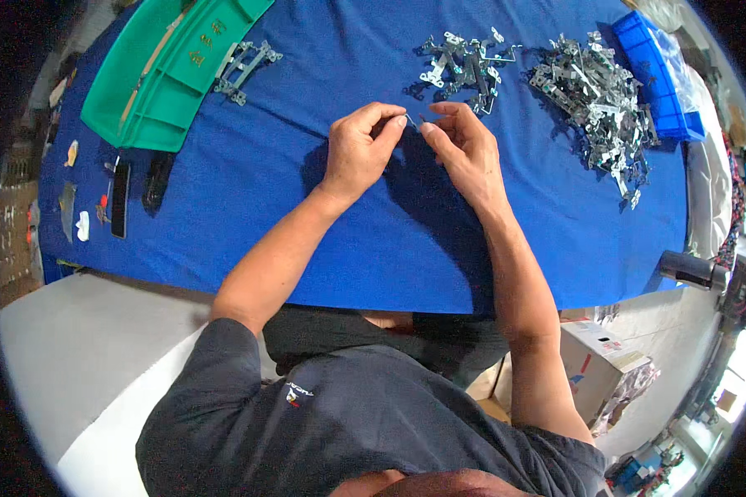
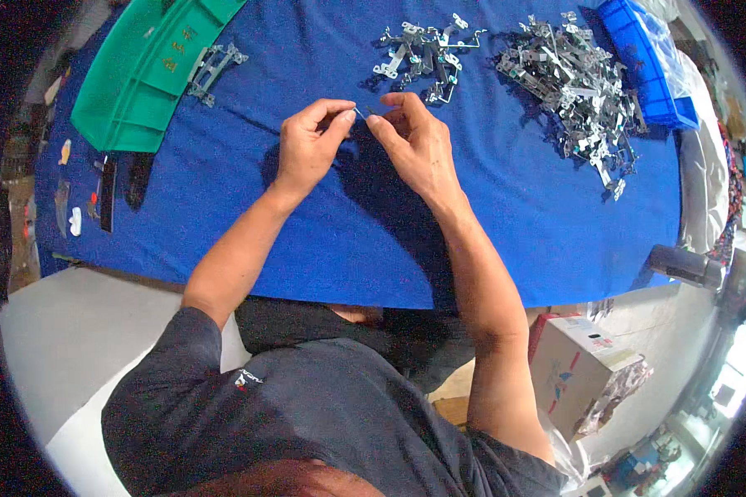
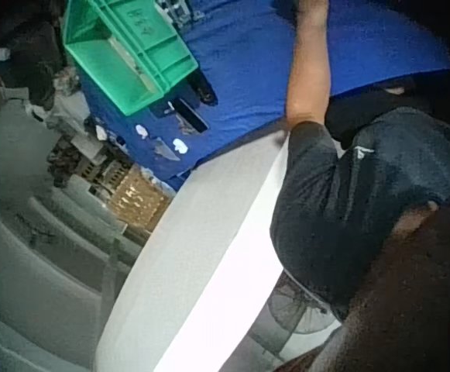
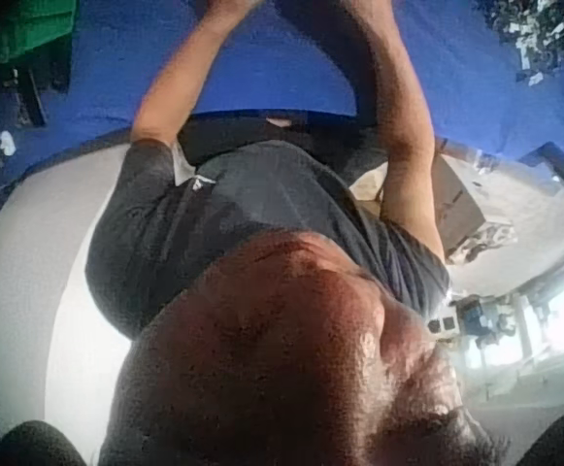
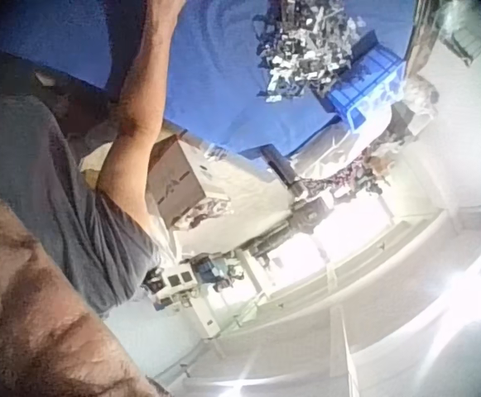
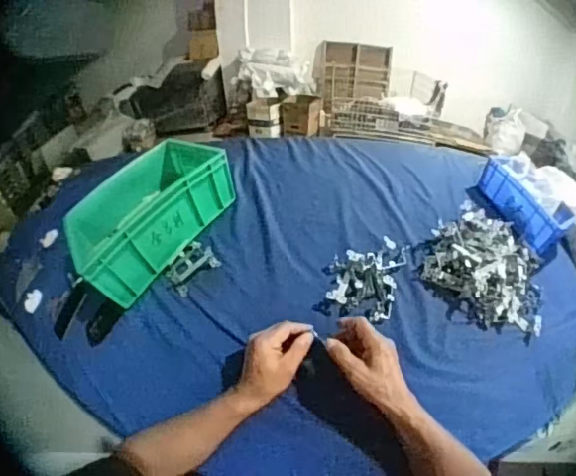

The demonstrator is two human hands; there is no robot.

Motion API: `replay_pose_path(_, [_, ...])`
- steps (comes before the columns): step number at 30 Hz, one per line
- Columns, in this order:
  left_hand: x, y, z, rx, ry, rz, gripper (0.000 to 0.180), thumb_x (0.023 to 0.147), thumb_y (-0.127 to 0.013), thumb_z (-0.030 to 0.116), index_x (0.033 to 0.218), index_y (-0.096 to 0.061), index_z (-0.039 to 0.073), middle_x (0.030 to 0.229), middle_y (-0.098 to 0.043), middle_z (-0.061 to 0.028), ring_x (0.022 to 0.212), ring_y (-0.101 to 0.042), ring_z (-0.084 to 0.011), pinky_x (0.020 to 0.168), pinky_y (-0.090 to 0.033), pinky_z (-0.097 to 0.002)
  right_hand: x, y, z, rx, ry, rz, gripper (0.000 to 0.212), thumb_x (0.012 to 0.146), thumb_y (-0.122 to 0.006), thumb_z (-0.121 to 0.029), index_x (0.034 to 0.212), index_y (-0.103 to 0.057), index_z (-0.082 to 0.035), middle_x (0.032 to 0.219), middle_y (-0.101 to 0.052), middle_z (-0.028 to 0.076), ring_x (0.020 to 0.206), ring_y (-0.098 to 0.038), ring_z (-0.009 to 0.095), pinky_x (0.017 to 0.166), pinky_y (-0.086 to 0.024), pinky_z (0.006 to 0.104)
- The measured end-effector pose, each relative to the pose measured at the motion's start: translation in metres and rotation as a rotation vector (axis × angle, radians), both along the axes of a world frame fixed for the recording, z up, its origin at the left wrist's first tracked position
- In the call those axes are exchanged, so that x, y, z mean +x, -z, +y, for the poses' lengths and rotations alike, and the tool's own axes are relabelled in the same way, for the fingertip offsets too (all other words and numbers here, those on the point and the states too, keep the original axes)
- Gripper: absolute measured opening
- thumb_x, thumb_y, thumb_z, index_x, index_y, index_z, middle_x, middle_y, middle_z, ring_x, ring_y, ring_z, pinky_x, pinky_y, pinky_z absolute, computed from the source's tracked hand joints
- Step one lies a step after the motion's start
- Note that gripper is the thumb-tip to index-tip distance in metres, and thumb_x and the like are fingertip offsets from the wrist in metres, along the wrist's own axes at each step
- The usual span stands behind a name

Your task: The person picks up a metal bracket and a wire clip by hand, fits the clip into the bracket, and repeats the process with another set of parts.

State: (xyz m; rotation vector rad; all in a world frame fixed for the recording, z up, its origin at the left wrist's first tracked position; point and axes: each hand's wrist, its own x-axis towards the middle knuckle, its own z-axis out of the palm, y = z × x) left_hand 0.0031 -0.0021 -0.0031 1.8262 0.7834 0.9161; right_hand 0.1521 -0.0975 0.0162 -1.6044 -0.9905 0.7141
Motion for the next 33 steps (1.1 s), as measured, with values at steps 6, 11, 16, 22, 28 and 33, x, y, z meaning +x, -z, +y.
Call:
replay_pose_path(6, [0.002, 0.003, 0.000, 0.101, 0.027, 0.020, 0.017, 0.091, -0.069, 0.011, 0.103, -0.072, -0.001, 0.084, -0.072, -0.0051, 0.072, -0.065, -0.0085, 0.065, -0.051, -0.0244, 0.008, 0.008, -0.001, -0.026, -0.080, -0.203, 0.020, 0.090, -0.069, -0.020, 0.101, -0.069, -0.003, 0.081, -0.066, 0.012, 0.073, -0.065, 0.024, 0.066, -0.050, 0.0361])
replay_pose_path(11, [0.002, 0.001, 0.000, 0.175, 0.047, 0.019, 0.015, 0.091, -0.069, 0.008, 0.103, -0.073, -0.001, 0.087, -0.072, -0.0040, 0.072, -0.064, -0.0075, 0.066, -0.052, -0.0242, 0.002, 0.005, 0.000, 0.088, -0.037, -0.249, 0.017, 0.091, -0.068, -0.020, 0.098, -0.069, -0.005, 0.083, -0.063, 0.012, 0.077, -0.061, 0.025, 0.069, -0.049, 0.0358])
replay_pose_path(16, [0.002, -0.001, 0.000, -0.074, 0.027, -0.006, 0.016, 0.095, -0.065, 0.011, 0.105, -0.070, -0.001, 0.086, -0.071, -0.0053, 0.071, -0.066, -0.0093, 0.057, -0.051, -0.0213, 0.012, 0.003, -0.002, 0.087, 0.014, 0.140, 0.021, 0.098, -0.061, -0.021, 0.098, -0.067, -0.001, 0.079, -0.063, 0.002, 0.071, -0.057, 0.010, 0.063, -0.046, 0.0267])
replay_pose_path(22, [0.002, -0.001, 0.001, -0.316, -0.008, -0.103, 0.019, 0.098, -0.061, 0.014, 0.107, -0.068, -0.001, 0.084, -0.069, -0.0069, 0.071, -0.069, -0.0109, 0.047, -0.051, -0.0202, 0.005, -0.002, -0.002, -0.067, -0.146, 0.148, 0.027, 0.100, -0.056, -0.025, 0.097, -0.066, 0.000, 0.076, -0.064, 0.002, 0.064, -0.056, 0.009, 0.058, -0.046, 0.0270])
replay_pose_path(28, [0.001, 0.000, 0.000, -0.338, -0.006, -0.124, 0.019, 0.097, -0.061, 0.013, 0.107, -0.068, -0.001, 0.085, -0.069, -0.0061, 0.071, -0.068, -0.0107, 0.048, -0.051, -0.0201, 0.004, 0.002, -0.001, -0.019, -0.167, 0.037, 0.026, 0.098, -0.058, -0.023, 0.097, -0.067, 0.001, 0.075, -0.068, 0.008, 0.063, -0.062, 0.013, 0.057, -0.049, 0.0318])
replay_pose_path(33, [0.001, -0.002, -0.001, -0.312, -0.002, -0.107, 0.017, 0.096, -0.063, 0.012, 0.106, -0.070, -0.001, 0.084, -0.070, -0.0056, 0.070, -0.067, -0.0095, 0.053, -0.052, -0.0217, 0.006, 0.002, -0.002, -0.067, -0.148, -0.040, 0.024, 0.096, -0.060, -0.022, 0.095, -0.067, 0.000, 0.074, -0.067, 0.011, 0.063, -0.063, 0.016, 0.058, -0.049, 0.0340])
